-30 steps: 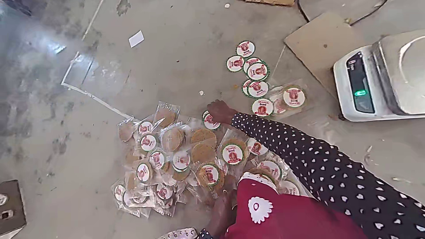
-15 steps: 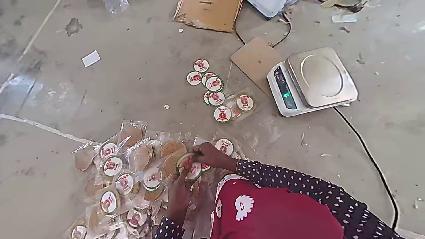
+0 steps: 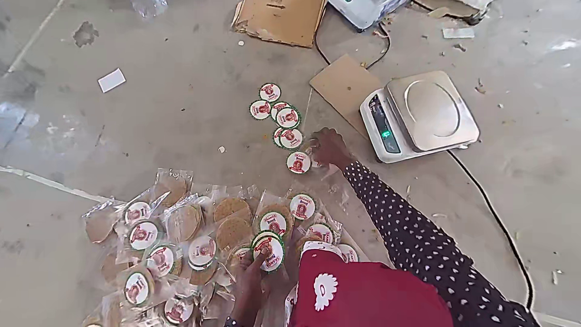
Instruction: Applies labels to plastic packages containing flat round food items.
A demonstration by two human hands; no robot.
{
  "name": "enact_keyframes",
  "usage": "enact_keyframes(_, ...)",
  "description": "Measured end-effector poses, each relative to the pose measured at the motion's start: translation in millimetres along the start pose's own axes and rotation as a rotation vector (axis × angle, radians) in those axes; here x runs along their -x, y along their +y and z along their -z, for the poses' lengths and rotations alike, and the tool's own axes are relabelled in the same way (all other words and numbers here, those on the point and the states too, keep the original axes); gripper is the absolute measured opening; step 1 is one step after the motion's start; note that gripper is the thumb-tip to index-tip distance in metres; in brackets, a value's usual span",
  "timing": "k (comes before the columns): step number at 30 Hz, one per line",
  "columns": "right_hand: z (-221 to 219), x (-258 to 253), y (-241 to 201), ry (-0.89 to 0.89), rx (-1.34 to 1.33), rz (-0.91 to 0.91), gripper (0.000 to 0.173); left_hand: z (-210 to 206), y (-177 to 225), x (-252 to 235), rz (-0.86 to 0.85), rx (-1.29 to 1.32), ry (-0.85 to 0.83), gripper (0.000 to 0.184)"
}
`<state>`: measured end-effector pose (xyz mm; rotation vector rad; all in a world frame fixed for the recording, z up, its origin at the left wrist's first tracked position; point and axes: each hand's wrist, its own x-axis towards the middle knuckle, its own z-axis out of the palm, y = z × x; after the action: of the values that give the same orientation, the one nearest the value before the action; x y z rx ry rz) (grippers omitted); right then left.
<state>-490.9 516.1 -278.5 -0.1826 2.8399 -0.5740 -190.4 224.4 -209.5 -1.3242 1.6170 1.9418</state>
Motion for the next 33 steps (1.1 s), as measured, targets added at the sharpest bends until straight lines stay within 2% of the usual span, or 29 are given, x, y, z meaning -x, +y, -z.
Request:
enact_keyframes(4,6,41,-1,-0.056,0.043,-0.02,0.036,-4,1,-5,0.011,0.006,-0.04,0.025)
enact_keyframes(6,13,54,-10,-0.022,0.064,0.018,0.032,-6,2,-5,-0.001,0.003,-0.059,0.023)
enact_keyframes(9,10,59,-36,-0.011,-0.065,0.234,0.037,-9,2,-5,-0.02,-0.013,-0.092,0.022)
enact_keyframes(12,-13,45,-57,-0.181,-0.026,0.44,0.053,-11,2,-3,-0.033,0.001,-0.102,0.02)
enact_keyframes(14,-24,33,-68,-0.259,0.056,0.512,0.058,-11,3,-2,-0.04,0.008,-0.109,0.019)
enact_keyframes(18,-19,32,-88,-0.343,0.24,0.51,0.034,0,3,1,-0.061,0.009,-0.127,0.02)
enact_keyframes(21,-8,32,-85,-0.326,0.242,0.494,0.012,5,2,0,-0.072,0.007,-0.116,0.021)
enact_keyframes(25,1,34,-69,-0.227,0.019,0.5,0.01,3,5,1,-0.061,0.001,-0.1,0.022)
enact_keyframes(29,26,50,-72,-0.048,-0.341,0.298,0.016,-5,12,5,-0.09,0.042,-0.116,0.017)
enact_keyframes(31,25,59,-79,0.067,-0.507,0.206,0.017,-7,15,6,-0.117,0.13,-0.151,0.017)
enact_keyframes(33,14,78,-93,0.081,-0.655,0.178,0.016,-9,18,7,-0.158,0.25,-0.179,0.017)
